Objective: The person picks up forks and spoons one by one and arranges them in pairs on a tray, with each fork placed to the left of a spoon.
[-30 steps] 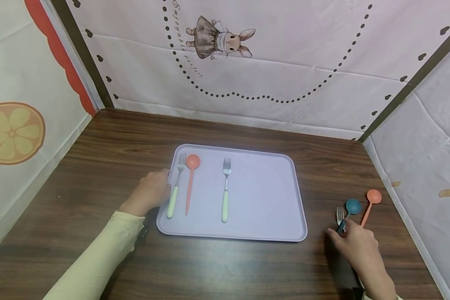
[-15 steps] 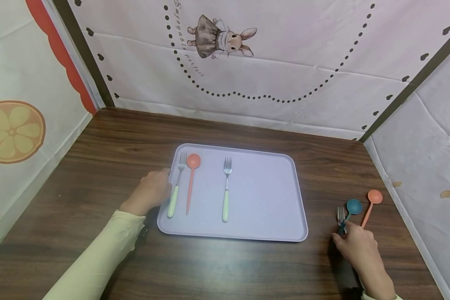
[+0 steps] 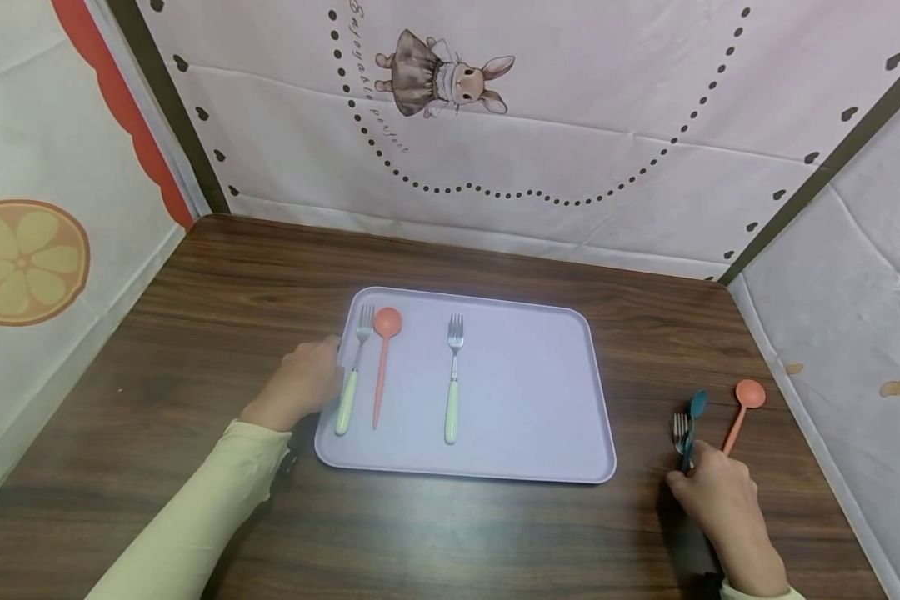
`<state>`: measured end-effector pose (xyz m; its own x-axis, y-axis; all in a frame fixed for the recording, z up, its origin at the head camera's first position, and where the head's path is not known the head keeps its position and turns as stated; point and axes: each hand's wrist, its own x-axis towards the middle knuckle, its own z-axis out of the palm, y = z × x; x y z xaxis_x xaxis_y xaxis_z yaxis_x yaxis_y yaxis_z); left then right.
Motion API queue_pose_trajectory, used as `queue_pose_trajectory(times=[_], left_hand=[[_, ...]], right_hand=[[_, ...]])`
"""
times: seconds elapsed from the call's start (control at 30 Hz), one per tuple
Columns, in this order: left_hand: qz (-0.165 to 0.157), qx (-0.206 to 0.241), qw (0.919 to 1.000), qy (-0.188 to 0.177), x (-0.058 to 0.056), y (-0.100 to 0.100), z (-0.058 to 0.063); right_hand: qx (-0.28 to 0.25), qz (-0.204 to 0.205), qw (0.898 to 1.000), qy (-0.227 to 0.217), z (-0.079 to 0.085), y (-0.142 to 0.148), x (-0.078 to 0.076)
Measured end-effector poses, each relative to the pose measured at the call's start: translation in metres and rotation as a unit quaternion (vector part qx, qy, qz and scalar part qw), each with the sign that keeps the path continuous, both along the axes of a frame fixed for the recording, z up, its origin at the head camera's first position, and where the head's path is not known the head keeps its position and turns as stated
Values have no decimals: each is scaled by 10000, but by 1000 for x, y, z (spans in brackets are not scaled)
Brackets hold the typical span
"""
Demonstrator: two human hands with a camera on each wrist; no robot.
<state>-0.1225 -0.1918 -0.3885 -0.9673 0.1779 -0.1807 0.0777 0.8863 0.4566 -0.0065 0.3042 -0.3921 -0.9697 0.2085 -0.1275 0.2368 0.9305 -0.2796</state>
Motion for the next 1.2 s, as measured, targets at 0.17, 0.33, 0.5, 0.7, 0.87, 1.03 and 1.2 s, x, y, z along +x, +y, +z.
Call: queue_pose_trajectory(times=[0.17, 0.33, 0.5, 0.7, 0.87, 1.03, 1.2], left_hand=[[23, -9, 10000, -37, 0, 0, 1], [42, 7, 9999, -109, 0, 1, 1], [25, -31, 10000, -55, 0, 1, 1], [31, -42, 10000, -31, -1, 1, 1], [-3, -36, 10000, 45, -1, 0, 0], [37, 3, 10000, -55, -1, 0, 1], [33, 0, 10000, -82, -1, 0, 2]], right_hand=[[2, -65, 10000, -62, 0, 2, -2], [-39, -213, 9996, -162, 1, 4, -1], [-136, -285, 9994, -113, 3, 3, -1], [-222, -239, 9994, 64, 6, -1, -1], [-201, -119, 9995, 193, 9, -7, -1], [-201, -51, 9994, 283, 12, -13, -1], [-230, -44, 9993, 293, 14, -17, -1]])
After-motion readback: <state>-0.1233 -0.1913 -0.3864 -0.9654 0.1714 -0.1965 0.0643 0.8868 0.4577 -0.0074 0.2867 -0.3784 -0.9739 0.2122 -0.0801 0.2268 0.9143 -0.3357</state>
